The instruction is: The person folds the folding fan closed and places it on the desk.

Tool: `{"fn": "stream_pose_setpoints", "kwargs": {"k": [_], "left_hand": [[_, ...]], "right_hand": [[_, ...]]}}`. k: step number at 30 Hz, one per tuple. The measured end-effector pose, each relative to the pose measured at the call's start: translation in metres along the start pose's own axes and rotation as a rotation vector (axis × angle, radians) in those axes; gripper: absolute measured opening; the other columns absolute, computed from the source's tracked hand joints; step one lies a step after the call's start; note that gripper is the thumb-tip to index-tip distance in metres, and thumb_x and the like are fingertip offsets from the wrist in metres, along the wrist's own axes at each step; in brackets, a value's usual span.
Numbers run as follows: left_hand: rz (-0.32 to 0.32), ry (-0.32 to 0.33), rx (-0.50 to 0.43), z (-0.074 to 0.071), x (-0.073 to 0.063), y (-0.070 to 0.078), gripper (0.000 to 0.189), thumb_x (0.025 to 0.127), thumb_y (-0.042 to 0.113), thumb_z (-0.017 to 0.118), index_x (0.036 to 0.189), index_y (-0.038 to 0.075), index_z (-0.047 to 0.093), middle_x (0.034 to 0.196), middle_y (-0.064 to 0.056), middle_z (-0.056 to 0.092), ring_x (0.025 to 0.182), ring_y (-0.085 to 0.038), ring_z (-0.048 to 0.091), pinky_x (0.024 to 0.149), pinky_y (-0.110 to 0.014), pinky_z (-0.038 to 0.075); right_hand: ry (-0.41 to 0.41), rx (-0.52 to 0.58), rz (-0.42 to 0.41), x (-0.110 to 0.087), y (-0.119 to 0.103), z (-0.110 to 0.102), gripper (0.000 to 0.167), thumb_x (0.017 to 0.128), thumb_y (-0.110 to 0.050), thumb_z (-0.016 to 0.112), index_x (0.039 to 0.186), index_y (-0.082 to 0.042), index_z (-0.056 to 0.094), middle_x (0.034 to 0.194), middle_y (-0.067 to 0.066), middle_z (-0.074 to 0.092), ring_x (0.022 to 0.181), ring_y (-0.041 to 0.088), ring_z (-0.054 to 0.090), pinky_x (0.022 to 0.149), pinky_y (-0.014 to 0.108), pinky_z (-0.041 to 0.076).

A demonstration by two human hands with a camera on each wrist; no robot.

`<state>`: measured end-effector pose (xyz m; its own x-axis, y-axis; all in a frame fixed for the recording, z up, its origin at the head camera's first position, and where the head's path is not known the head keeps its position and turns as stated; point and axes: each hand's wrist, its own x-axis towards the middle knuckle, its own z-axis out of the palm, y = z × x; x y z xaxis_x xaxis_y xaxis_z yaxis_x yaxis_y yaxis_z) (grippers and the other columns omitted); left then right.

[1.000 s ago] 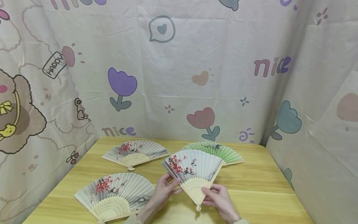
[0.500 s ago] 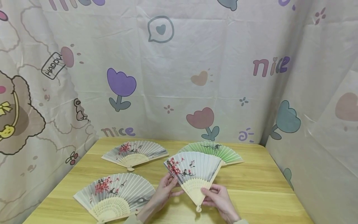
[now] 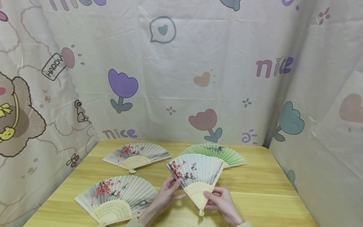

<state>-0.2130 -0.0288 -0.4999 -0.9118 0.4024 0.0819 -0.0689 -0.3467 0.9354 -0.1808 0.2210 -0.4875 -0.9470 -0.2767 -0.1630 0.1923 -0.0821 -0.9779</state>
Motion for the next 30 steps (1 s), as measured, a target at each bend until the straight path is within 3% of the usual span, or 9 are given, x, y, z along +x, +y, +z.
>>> {"fn": "stream_pose_setpoints", "kwargs": {"k": [9,15,24,30], "left_hand": [[-0.007,-0.006,0.005,0.0007,-0.0004,0.0007,0.057,0.106,0.024,0.052,0.151,-0.003,0.032,0.136,-0.020,0.059,0.113,-0.018,0.066,0.092,-0.041,0.065],[-0.007,0.004,0.018,0.0012,0.0005,-0.0013,0.055,0.106,0.021,0.050,0.150,-0.006,0.032,0.134,-0.018,0.058,0.113,-0.018,0.065,0.091,-0.040,0.065],[-0.006,0.018,0.023,0.0017,0.0005,-0.0009,0.056,0.105,0.022,0.052,0.150,-0.006,0.033,0.133,-0.018,0.057,0.110,-0.016,0.065,0.089,-0.038,0.066],[-0.017,-0.009,0.019,0.0013,-0.0003,0.0000,0.059,0.108,0.032,0.046,0.153,-0.002,0.030,0.139,-0.025,0.055,0.110,-0.017,0.066,0.090,-0.038,0.065]], "right_hand": [[-0.033,0.000,-0.010,-0.0003,0.0014,-0.0014,0.019,0.097,-0.010,0.064,0.114,-0.001,0.067,0.092,0.000,0.078,0.078,0.012,0.074,0.076,0.027,0.068],[-0.057,0.000,-0.014,-0.0011,0.0014,-0.0018,0.019,0.097,-0.009,0.063,0.114,-0.002,0.067,0.092,0.000,0.078,0.077,0.011,0.074,0.075,0.026,0.068],[-0.031,-0.021,-0.007,-0.0003,0.0004,-0.0003,0.019,0.097,-0.010,0.065,0.114,-0.001,0.067,0.090,0.000,0.078,0.076,0.011,0.074,0.074,0.027,0.068],[-0.047,-0.033,-0.022,-0.0004,0.0002,0.0005,0.023,0.096,-0.010,0.065,0.115,0.003,0.066,0.090,0.000,0.078,0.075,0.011,0.073,0.073,0.026,0.068]]}}
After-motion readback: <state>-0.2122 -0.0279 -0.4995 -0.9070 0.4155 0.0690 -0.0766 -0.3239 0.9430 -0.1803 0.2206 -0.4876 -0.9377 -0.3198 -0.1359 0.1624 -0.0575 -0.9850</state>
